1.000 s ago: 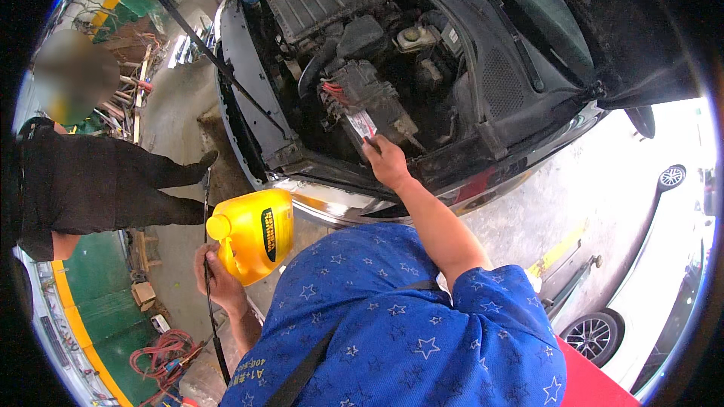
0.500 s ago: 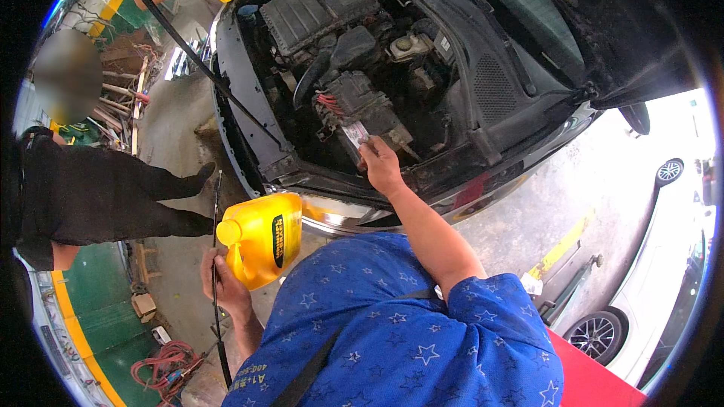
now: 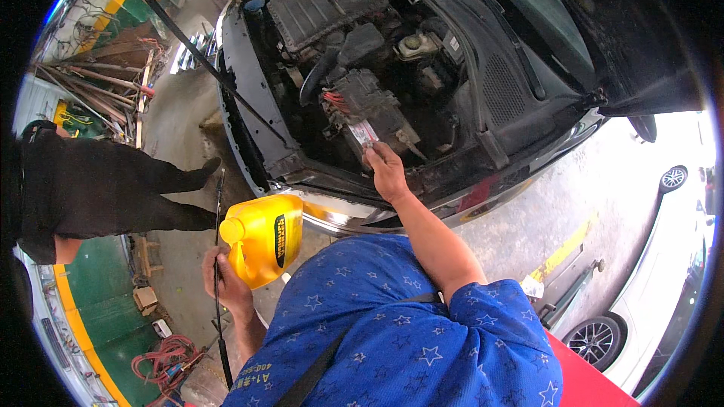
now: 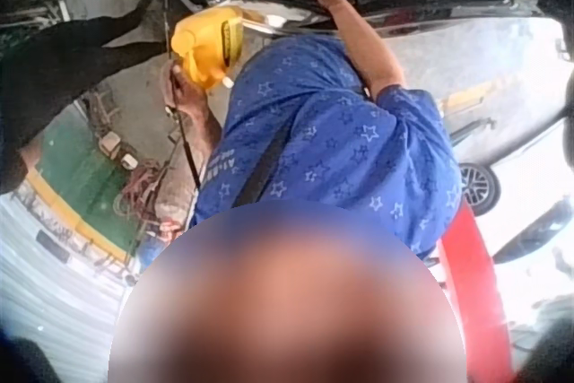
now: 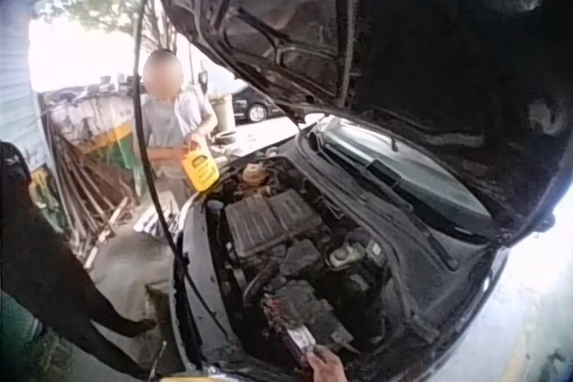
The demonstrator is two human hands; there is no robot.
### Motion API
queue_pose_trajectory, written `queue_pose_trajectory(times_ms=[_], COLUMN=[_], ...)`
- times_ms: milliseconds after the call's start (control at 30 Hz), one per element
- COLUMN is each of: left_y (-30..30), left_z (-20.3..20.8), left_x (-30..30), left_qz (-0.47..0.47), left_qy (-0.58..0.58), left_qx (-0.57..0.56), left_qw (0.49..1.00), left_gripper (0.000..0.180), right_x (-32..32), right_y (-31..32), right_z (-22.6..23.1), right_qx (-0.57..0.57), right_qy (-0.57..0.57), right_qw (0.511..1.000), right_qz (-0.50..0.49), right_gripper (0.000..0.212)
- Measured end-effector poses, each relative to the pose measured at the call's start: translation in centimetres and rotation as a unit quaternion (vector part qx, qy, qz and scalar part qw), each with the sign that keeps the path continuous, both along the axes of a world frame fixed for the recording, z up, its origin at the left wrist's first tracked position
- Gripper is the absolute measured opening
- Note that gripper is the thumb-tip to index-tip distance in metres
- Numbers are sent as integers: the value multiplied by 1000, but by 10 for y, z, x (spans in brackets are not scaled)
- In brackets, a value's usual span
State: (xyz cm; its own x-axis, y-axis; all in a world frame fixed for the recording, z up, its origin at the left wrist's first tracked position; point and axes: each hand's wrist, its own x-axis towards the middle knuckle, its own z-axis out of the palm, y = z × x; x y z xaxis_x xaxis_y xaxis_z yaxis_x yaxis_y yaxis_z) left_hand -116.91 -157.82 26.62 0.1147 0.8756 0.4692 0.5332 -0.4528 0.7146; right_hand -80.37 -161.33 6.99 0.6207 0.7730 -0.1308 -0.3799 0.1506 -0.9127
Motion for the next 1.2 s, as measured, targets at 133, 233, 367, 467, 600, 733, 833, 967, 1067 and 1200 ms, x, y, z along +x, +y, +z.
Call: queue_pose_trajectory(times_ms=[133,233,367,467,600,733,833,967,1067,1200], left_y=[0,1,2,2,4,4,6,8,8,10], left_z=[-8,-8,-4,-10,-14,-10,-9,-7,-4,1], left_x=[-2,-2,0,-5,-7,-2,1,5,7,7], left_qz=[12,18,15,28,23,24,17,22,28,24], left_qy=[-29,-29,-19,-20,-43,-39,-35,-37,-43,-47], left_qx=[-11,-14,-10,-13,-17,-16,-22,-32,-39,-24], left_qw=[999,999,1000,999,999,999,999,999,998,998], left_gripper=[16,16,16,16,16,15,15,14,14,15], right_x=[1,-1,3,3,-1,-4,-2,-3,0,1], right_y=[4,8,10,11,12,11,13,30,42,51], right_z=[7,15,-1,1,1,-1,-1,12,21,23], right_qx=[9,-10,-17,-17,-35,-46,-93,-176,-197,-239], right_qy=[85,49,-15,-27,-86,-145,-203,-307,-395,-433], right_qw=[996,999,1000,999,995,988,974,934,895,868], right_qz=[2,5,12,30,24,25,19,-42,-62,-50], right_gripper=[26,26,29,28,27,24,23,21,20,20])
